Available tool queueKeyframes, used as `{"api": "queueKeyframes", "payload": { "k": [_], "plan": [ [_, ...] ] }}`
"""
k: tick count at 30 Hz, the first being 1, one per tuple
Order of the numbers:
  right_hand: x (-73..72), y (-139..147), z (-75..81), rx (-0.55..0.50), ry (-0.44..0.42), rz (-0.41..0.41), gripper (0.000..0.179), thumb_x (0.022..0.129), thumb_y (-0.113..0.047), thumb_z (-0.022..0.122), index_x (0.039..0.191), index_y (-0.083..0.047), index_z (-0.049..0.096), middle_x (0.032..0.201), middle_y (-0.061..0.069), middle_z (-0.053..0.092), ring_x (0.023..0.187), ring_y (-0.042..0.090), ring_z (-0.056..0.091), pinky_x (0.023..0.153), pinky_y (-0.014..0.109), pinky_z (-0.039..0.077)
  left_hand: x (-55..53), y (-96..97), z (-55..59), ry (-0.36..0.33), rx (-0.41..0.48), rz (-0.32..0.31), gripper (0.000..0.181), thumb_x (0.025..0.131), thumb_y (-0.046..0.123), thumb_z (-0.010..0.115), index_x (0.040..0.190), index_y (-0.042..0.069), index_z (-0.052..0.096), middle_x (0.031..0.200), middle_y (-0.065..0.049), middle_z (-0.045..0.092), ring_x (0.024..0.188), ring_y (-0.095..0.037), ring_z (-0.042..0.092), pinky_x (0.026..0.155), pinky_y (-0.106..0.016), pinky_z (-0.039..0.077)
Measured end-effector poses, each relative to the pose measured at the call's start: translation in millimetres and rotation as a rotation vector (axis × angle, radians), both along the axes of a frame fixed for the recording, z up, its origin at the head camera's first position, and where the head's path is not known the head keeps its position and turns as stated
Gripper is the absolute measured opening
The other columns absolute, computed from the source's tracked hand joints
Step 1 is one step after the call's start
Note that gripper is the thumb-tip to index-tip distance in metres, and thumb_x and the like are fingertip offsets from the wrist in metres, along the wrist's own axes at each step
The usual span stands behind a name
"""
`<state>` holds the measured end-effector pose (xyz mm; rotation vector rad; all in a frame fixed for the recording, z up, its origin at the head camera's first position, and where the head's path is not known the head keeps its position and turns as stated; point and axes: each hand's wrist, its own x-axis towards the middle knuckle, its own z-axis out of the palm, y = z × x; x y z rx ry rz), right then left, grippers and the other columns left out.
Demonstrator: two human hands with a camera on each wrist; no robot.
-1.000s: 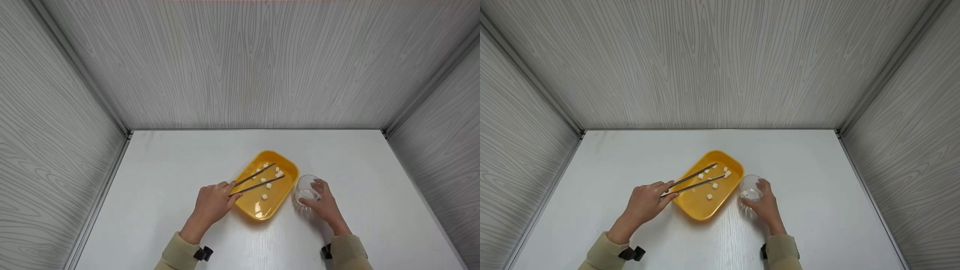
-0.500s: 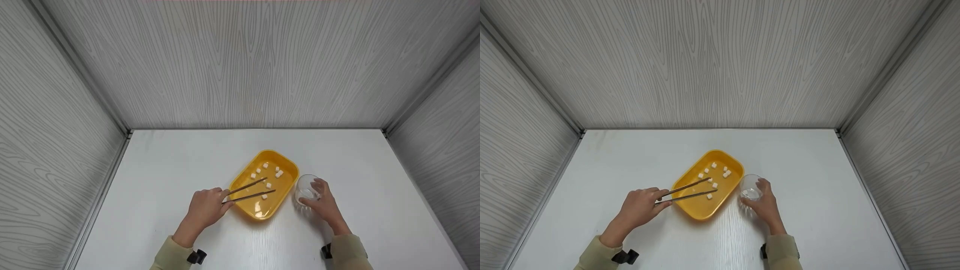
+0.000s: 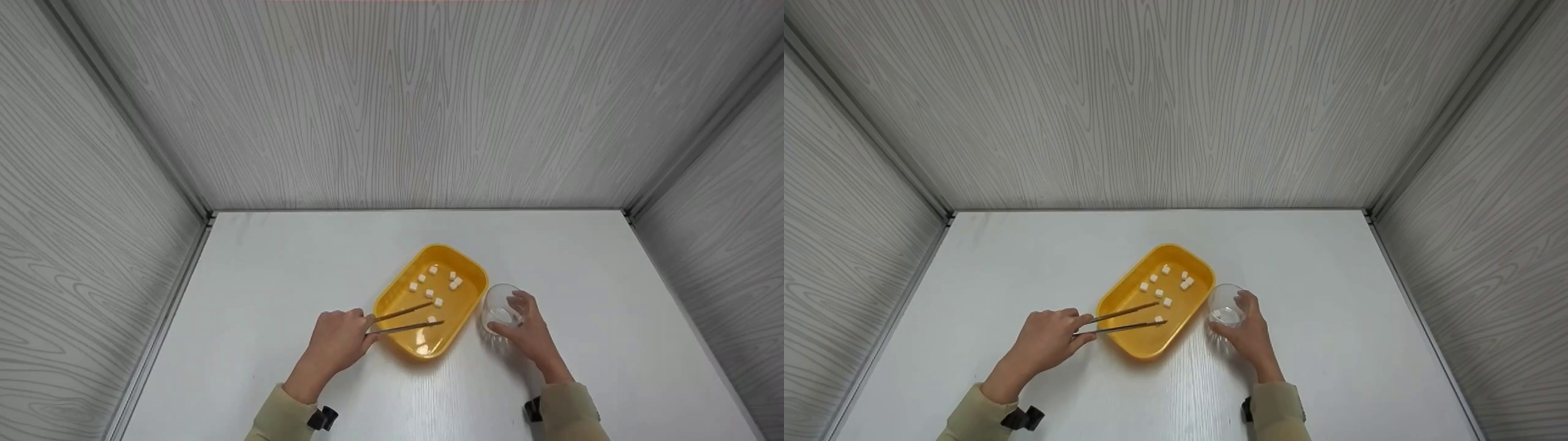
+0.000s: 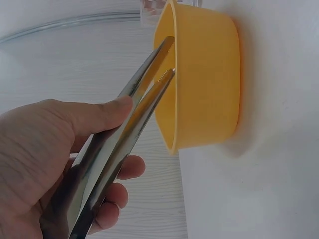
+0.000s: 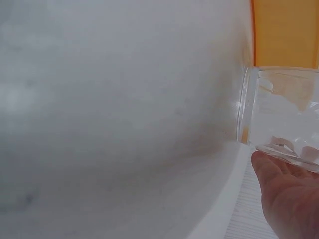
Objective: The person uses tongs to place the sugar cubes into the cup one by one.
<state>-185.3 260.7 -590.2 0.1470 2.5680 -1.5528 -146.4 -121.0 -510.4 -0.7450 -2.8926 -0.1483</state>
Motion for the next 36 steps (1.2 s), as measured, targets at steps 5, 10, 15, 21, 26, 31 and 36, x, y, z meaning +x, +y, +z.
{"api": "queueKeyframes", "payload": {
  "k": [5, 10, 15, 21, 26, 31, 36],
  "plan": [
    [0.5, 1, 0.4, 0.005, -0.008, -0.007, 0.097, 0.077, -0.037, 0.084, 0.149, -0.014, 0.024, 0.154, 0.015, 0.034, 0.143, 0.036, 0.026, 0.109, 0.058, 0.024, -1.6, 2.6, 3.9, -0.066, -0.042, -0.003, 0.028, 0.084, 0.039, 0.077, 0.099, 0.015, 0.075, 0.067, 0.000, 0.054, 0.052, -0.015, 0.039, 0.051, -0.027, 0.039],
    [0.0, 1, -1.2, 0.016, -0.005, -0.003, 0.097, 0.077, -0.038, 0.084, 0.149, -0.013, 0.024, 0.153, 0.016, 0.034, 0.142, 0.036, 0.028, 0.109, 0.058, 0.025, -3.5, 4.9, 4.9, -0.067, -0.069, 0.000, 0.024, 0.083, 0.036, 0.078, 0.094, 0.015, 0.075, 0.066, 0.000, 0.054, 0.051, -0.015, 0.039, 0.050, -0.028, 0.038],
    [0.5, 1, -1.5, -0.007, 0.016, 0.009, 0.097, 0.078, -0.034, 0.084, 0.149, -0.011, 0.022, 0.153, 0.017, 0.034, 0.142, 0.035, 0.027, 0.109, 0.056, 0.026, -4.9, 7.6, 3.9, -0.011, -0.095, -0.004, 0.023, 0.082, 0.035, 0.079, 0.086, 0.013, 0.074, 0.061, 0.000, 0.051, 0.047, -0.013, 0.036, 0.046, -0.029, 0.036],
    [0.5, 0, -1.3, -0.002, 0.019, 0.008, 0.098, 0.077, -0.033, 0.085, 0.149, -0.011, 0.022, 0.153, 0.017, 0.034, 0.142, 0.036, 0.028, 0.109, 0.057, 0.026, -7.4, 14.0, 4.1, 0.001, -0.157, 0.007, 0.024, 0.084, 0.034, 0.077, 0.083, 0.010, 0.073, 0.059, -0.001, 0.048, 0.047, -0.014, 0.035, 0.046, -0.030, 0.037],
    [0.1, 0, -1.2, 0.011, 0.008, -0.006, 0.097, 0.077, -0.035, 0.085, 0.149, -0.013, 0.023, 0.153, 0.017, 0.034, 0.141, 0.037, 0.028, 0.109, 0.058, 0.026, -9.4, 18.1, 2.2, 0.012, -0.180, 0.004, 0.017, 0.085, 0.026, 0.076, 0.080, 0.010, 0.073, 0.059, -0.001, 0.050, 0.047, -0.014, 0.037, 0.047, -0.030, 0.040],
    [-0.2, 1, -2.9, 0.018, 0.007, -0.008, 0.097, 0.076, -0.037, 0.085, 0.148, -0.013, 0.024, 0.152, 0.017, 0.035, 0.140, 0.037, 0.030, 0.108, 0.058, 0.027, -9.6, 20.0, 2.0, -0.021, -0.185, 0.018, 0.012, 0.086, 0.020, 0.075, 0.080, 0.010, 0.073, 0.059, -0.001, 0.048, 0.048, -0.015, 0.038, 0.050, -0.031, 0.041],
    [-0.7, 0, -2.7, 0.020, 0.013, -0.006, 0.097, 0.076, -0.036, 0.085, 0.148, -0.012, 0.025, 0.152, 0.017, 0.036, 0.140, 0.037, 0.031, 0.108, 0.058, 0.027, -9.8, 21.0, 1.4, -0.034, -0.185, 0.023, 0.011, 0.086, 0.017, 0.073, 0.079, 0.010, 0.073, 0.059, -0.002, 0.048, 0.049, -0.016, 0.038, 0.051, -0.031, 0.040]
  ]
}}
